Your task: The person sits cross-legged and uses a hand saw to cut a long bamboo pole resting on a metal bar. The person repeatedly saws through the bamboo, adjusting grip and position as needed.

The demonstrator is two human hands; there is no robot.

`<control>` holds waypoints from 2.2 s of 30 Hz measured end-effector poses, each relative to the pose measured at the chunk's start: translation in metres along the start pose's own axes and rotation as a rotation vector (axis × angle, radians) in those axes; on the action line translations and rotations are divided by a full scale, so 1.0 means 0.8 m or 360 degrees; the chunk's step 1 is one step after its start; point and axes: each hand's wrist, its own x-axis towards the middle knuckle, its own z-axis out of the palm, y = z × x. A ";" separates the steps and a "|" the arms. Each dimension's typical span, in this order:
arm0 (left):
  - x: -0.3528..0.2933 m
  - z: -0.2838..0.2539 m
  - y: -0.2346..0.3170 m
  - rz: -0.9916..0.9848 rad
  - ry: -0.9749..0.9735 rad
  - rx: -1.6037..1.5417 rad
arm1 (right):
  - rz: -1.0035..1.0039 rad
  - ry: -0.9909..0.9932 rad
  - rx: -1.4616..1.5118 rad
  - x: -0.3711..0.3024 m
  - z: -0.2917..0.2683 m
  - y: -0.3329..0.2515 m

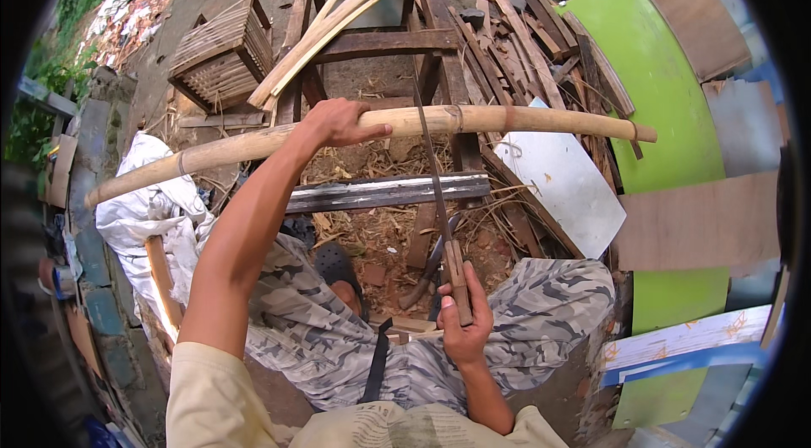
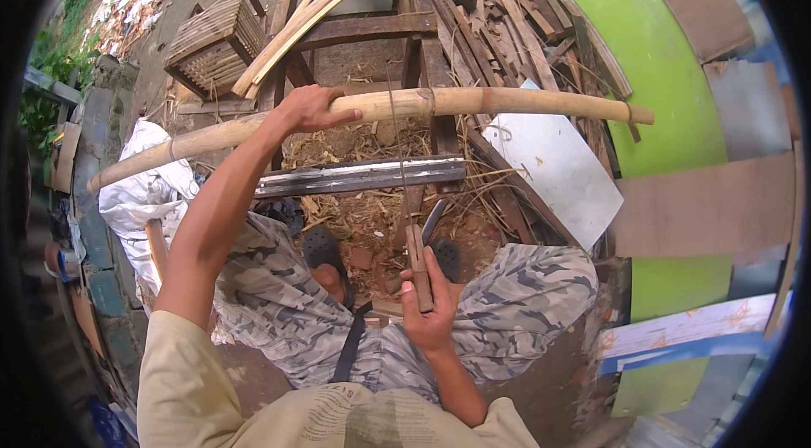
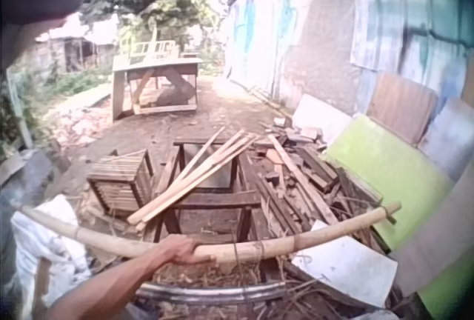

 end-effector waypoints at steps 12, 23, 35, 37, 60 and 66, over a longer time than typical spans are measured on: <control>0.002 -0.004 0.001 -0.0083 -0.0080 0.0087 | -0.0191 -0.0032 -0.0435 -0.014 0.014 -0.013; 0.004 0.009 0.044 -0.0013 0.0091 0.0119 | -0.0355 0.0002 -0.0550 -0.003 0.029 0.004; 0.043 -0.014 0.029 -0.0130 -0.0231 -0.0026 | -0.0509 0.0029 -0.0628 0.009 0.047 -0.005; 0.046 -0.010 0.024 -0.0134 -0.0192 -0.0075 | -0.0503 0.0027 -0.0608 0.005 0.047 -0.007; 0.060 -0.005 0.003 -0.0004 -0.0080 -0.0163 | -0.0114 0.0058 -0.0454 0.086 0.064 -0.040; 0.044 -0.021 0.026 -0.0090 -0.0208 -0.0135 | -0.0293 0.0120 -0.0492 0.018 0.045 -0.040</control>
